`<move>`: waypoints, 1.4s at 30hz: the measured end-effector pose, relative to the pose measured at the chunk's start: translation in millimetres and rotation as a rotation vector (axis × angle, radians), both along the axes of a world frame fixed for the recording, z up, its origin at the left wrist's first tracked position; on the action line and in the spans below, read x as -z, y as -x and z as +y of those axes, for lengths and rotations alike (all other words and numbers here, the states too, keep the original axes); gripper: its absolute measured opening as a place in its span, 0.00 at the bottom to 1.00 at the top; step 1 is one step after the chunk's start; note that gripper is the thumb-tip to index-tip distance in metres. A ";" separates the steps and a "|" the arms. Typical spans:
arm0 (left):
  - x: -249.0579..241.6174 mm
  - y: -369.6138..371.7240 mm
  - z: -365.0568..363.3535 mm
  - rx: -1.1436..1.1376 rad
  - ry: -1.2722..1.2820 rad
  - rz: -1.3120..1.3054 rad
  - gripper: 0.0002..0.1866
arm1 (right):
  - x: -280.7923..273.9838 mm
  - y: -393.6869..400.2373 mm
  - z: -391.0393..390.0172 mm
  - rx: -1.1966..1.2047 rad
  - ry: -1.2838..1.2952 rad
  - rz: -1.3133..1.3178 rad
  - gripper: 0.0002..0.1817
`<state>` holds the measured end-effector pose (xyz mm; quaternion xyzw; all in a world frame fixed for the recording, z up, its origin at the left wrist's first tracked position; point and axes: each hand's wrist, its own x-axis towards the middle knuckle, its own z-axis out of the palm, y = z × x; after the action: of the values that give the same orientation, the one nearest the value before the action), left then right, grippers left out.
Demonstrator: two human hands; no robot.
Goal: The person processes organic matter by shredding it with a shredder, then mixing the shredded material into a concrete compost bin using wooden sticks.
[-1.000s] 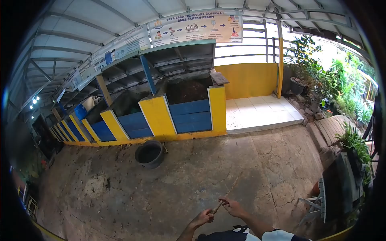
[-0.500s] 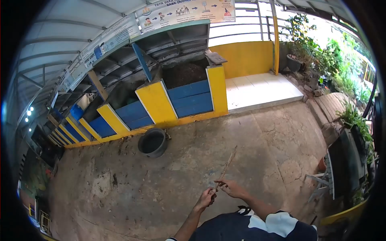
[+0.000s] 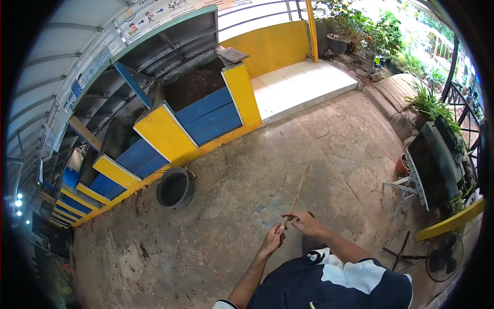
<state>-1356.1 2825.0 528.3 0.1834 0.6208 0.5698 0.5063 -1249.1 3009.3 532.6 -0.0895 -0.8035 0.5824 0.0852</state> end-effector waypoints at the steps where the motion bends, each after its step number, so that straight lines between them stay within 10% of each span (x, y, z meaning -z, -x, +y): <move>1: 2.7 6.7 11.4 0.011 -0.004 -0.016 0.18 | 2.0 4.1 9.8 -0.004 0.000 -0.004 0.25; 15: -39.7 193.4 224.0 -0.106 0.016 0.318 0.19 | -54.1 205.5 224.7 -0.103 0.192 0.016 0.22; 33: -40.7 438.4 250.1 -0.569 0.210 0.048 0.17 | -38.7 531.2 289.9 -0.615 -0.131 -0.016 0.33; 42: -35.7 650.7 325.9 -0.538 0.286 0.222 0.21 | -89.6 724.9 386.8 -0.140 -0.269 0.163 0.25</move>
<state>-2006.8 3150.9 564.0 0.0006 0.7723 0.5666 0.2872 -1974.0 3396.2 622.2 0.0263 -0.8690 0.4792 0.1204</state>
